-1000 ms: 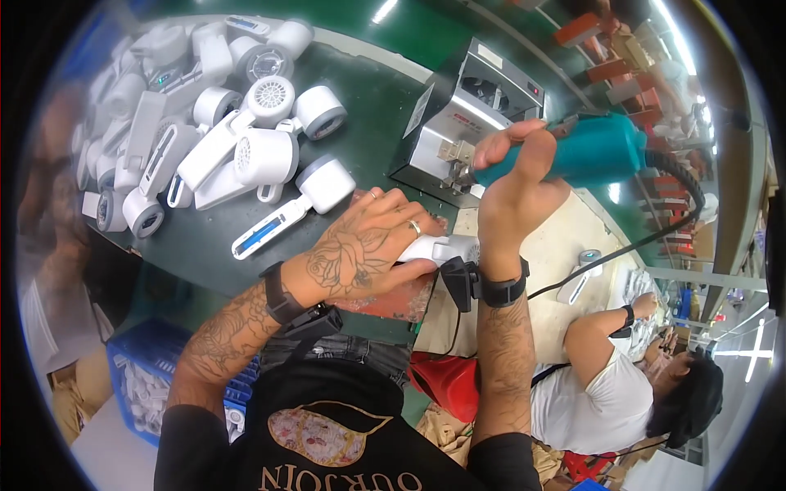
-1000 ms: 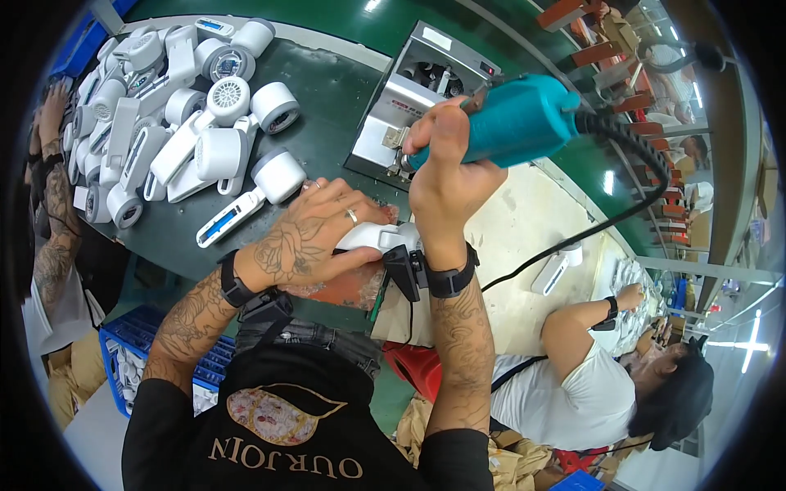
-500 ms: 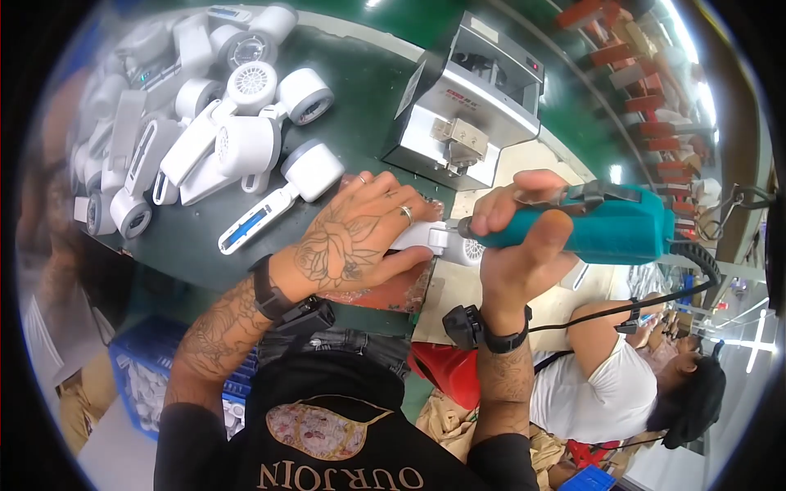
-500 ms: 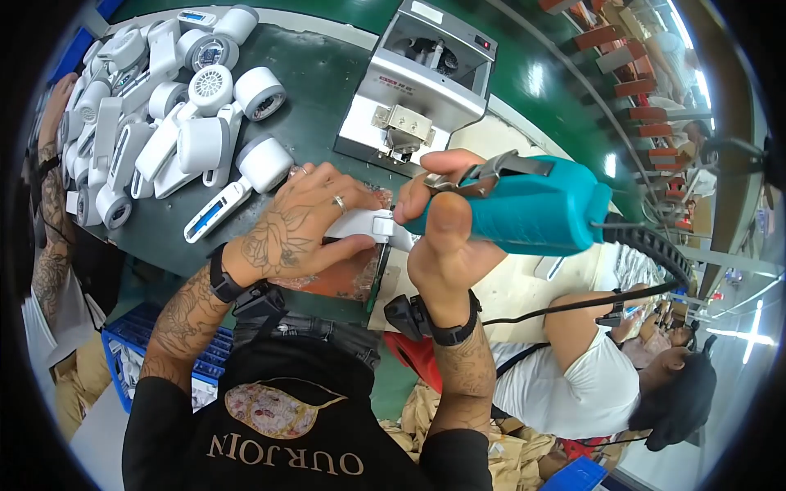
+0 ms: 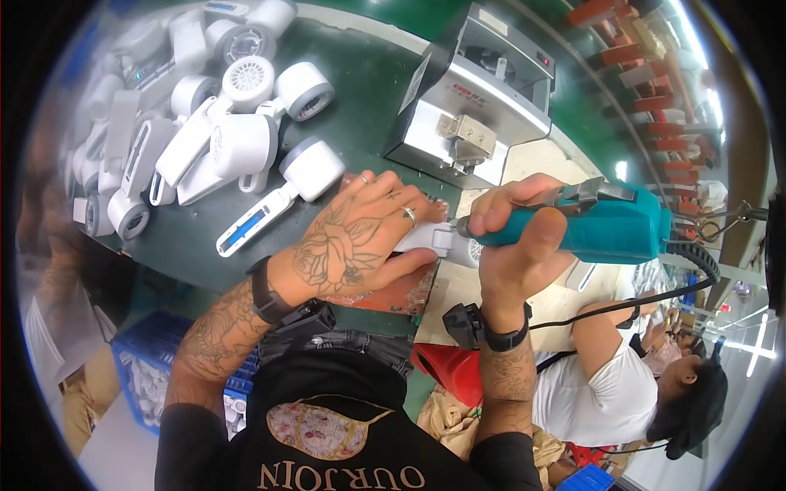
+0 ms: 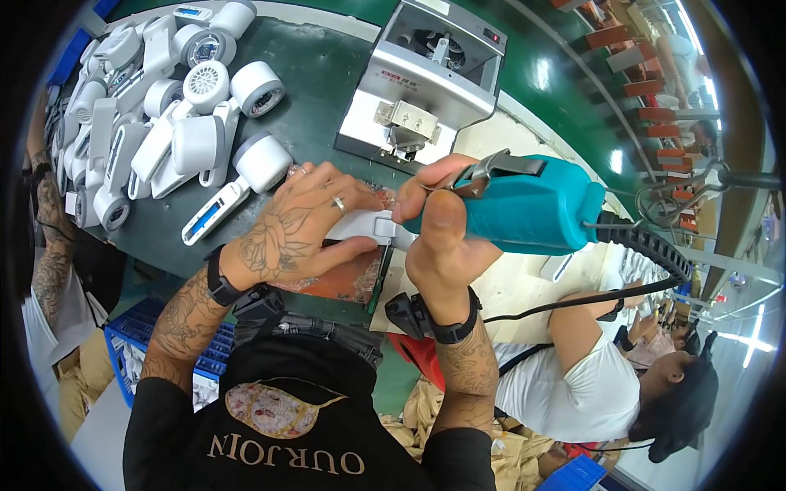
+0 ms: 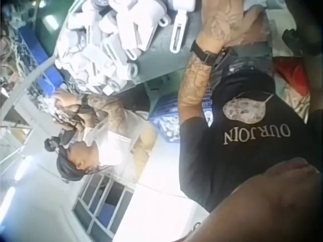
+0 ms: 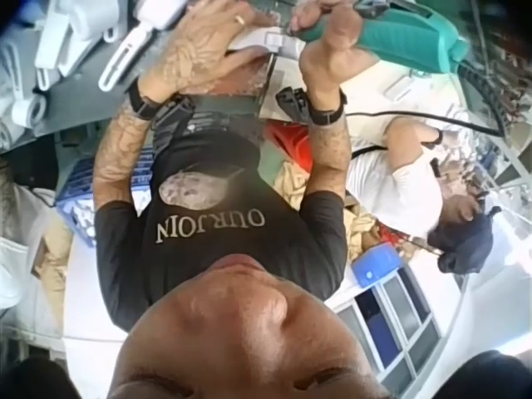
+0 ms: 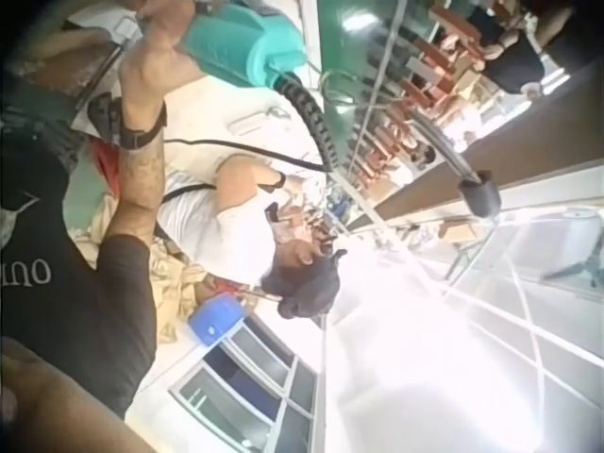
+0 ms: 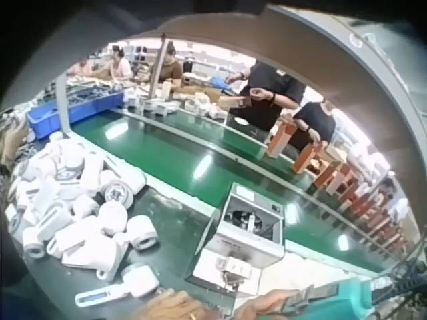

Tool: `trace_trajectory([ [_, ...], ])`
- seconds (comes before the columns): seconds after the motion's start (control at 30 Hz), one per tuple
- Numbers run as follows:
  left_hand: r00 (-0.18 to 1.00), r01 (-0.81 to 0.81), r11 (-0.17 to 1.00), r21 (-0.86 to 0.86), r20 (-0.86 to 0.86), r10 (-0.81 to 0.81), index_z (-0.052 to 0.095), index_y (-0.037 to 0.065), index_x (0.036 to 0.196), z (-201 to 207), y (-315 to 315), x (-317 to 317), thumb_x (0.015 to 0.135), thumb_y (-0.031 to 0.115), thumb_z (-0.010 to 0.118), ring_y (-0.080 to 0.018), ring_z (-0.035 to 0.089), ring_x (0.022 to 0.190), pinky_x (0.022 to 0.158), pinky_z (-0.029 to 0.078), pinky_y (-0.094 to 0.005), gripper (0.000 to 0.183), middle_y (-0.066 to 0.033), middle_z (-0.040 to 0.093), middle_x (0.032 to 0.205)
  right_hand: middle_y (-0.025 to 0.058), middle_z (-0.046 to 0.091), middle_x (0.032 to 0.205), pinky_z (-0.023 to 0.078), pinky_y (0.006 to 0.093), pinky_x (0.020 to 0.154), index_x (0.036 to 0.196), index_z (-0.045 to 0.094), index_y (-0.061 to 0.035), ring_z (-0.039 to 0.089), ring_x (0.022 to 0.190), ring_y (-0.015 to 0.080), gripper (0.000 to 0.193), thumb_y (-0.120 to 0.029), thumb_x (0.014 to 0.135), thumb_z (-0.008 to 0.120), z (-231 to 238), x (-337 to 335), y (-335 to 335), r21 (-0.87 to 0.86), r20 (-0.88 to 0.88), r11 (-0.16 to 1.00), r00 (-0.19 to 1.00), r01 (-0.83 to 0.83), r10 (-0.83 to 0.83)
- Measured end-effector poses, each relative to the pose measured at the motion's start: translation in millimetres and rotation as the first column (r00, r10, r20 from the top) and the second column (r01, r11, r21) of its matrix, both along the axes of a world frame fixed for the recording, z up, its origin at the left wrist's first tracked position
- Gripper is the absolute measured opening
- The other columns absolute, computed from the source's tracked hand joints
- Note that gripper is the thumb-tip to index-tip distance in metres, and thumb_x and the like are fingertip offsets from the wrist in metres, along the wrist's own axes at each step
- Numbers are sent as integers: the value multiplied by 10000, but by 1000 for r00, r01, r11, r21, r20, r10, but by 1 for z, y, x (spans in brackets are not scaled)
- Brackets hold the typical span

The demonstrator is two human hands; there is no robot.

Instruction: Assembling the housing and internal parts of a handheld electronic device at a factory workbench using an electric screwdriver.

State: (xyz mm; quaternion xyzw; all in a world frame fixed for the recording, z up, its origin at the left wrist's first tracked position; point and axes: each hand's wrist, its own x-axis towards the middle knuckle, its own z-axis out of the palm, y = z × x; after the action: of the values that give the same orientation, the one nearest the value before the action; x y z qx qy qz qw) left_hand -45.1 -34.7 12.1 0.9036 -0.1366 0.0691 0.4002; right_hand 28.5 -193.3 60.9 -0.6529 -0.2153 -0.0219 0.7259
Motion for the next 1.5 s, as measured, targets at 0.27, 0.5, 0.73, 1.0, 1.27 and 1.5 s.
trace_trajectory([
  [0.27, 1000, 5, 1000, 12, 16, -5, 625, 129, 1185, 3, 0, 1, 856, 298, 715, -286, 538, 1069, 959, 396, -461, 381, -46, 621, 1139, 74, 475, 620, 417, 330, 482, 859, 467, -27, 472, 509, 185, 454, -438, 971, 623, -3, 3, 4, 103, -13, 994, 999, -46, 48],
  [0.5, 998, 13, 998, 67, 65, -18, 599, 91, 1208, 2, 2, -1, 883, 323, 673, -265, 512, 1052, 943, 421, -450, 406, -66, 572, 1101, 78, 516, 652, 437, 321, 524, 990, 538, 9, 525, 557, 189, 452, -440, 997, 580, 8, 7, 8, 23, -57, 999, 998, 41, -39],
  [0.73, 994, 17, 999, 39, 106, -21, 614, 88, 1179, 3, 1, -4, 889, 326, 649, -278, 522, 1044, 955, 426, -465, 377, -68, 590, 1093, 64, 540, 697, 459, 311, 583, 1010, 546, 22, 556, 619, 187, 448, -423, 1005, 592, 12, 43, 38, 111, 178, 991, 980, 70, -89],
  [1.0, 996, -22, 1000, 9, 87, 21, 635, 134, 1181, -3, -1, -3, 877, 324, 664, -274, 536, 1030, 939, 408, -460, 360, -46, 605, 1088, 77, 517, 662, 462, 321, 552, 944, 541, -3, 540, 564, 192, 432, -428, 1000, 592, 16, 30, 35, 71, 26, 994, 996, 86, -88],
  [1.27, 998, 2, 999, 41, 64, -4, 612, 129, 1194, -1, -1, -2, 911, 303, 643, -258, 524, 1066, 974, 418, -484, 334, -46, 591, 1106, 58, 486, 638, 416, 301, 493, 1058, 543, 0, 485, 525, 168, 640, -622, 923, 601, 19, -25, -13, 12, 6, 999, 999, 39, -39],
  [1.5, 1000, 1, 1000, 22, 29, -1, 612, 140, 1194, -1, -1, -4, 908, 309, 652, -248, 527, 1073, 997, 415, -484, 334, -27, 596, 1112, 61, 478, 615, 413, 307, 475, 1055, 514, 9, 476, 506, 166, 631, -604, 934, 600, 8, -28, -13, 29, 26, 998, 998, 59, -59],
])
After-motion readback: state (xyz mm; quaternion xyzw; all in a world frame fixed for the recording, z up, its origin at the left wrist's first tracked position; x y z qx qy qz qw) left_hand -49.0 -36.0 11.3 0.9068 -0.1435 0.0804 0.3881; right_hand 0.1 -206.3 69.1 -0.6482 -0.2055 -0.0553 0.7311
